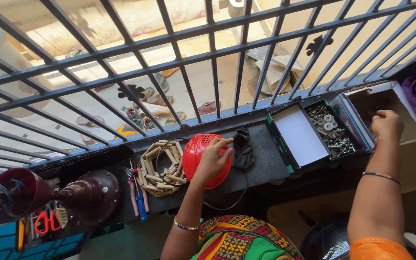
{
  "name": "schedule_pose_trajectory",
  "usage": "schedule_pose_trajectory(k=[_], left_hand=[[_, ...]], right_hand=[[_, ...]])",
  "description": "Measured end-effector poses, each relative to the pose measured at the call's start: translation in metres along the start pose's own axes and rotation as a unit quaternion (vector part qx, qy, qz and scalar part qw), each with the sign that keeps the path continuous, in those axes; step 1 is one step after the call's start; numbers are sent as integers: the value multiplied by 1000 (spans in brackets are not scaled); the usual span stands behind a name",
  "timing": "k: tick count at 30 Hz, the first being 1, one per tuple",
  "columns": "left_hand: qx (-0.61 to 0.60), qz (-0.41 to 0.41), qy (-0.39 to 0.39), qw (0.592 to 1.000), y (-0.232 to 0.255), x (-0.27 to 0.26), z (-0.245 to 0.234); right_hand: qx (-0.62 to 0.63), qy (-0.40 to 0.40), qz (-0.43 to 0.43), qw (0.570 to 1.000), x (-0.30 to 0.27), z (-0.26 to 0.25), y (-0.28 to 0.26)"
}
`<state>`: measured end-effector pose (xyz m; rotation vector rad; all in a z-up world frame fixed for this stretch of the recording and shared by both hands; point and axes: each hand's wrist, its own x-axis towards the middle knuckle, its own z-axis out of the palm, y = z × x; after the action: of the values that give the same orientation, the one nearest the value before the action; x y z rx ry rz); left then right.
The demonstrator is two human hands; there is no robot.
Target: The person disassembles and repairs parts of a ceiling fan by using various tools such as wrenches, pliers, and a screwdriver to remove nuts, bolts, and wires, and eventually reassembles the unit.
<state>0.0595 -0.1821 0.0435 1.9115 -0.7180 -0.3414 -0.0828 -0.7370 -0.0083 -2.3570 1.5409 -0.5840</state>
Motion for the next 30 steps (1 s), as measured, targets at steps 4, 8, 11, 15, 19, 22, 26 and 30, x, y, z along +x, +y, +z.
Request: schedule_pose_trajectory(k=[4, 8, 11, 15, 19, 22, 26, 30], left_hand=[[-23, -53, 17, 998, -31, -12, -36], [-20, -33, 44, 998, -55, -25, -73], [-6, -54, 35, 998, -79, -45, -94], [-7, -69, 25, 997, -106, -69, -120], [-14, -67, 40, 997, -143, -93, -145], [2, -60, 74, 995, -171, -110, -164], [29, -99, 112, 988, -190, -129, -183], [118, -121, 139, 976, -199, -141, -188]], right_hand=[[206, 265, -121, 934, -113, -3, -33], [311, 131, -127, 933, -260, 34, -140], [152, -41, -342, 927, -337, 75, -191], [13, -84, -336, 938, -395, 148, -191], [182, -125, -154, 963, -393, 175, -170], [432, -144, 11, 890, -398, 157, -154], [588, -118, 63, 798, -440, 107, -196], [391, -66, -110, 911, -493, 68, -274]])
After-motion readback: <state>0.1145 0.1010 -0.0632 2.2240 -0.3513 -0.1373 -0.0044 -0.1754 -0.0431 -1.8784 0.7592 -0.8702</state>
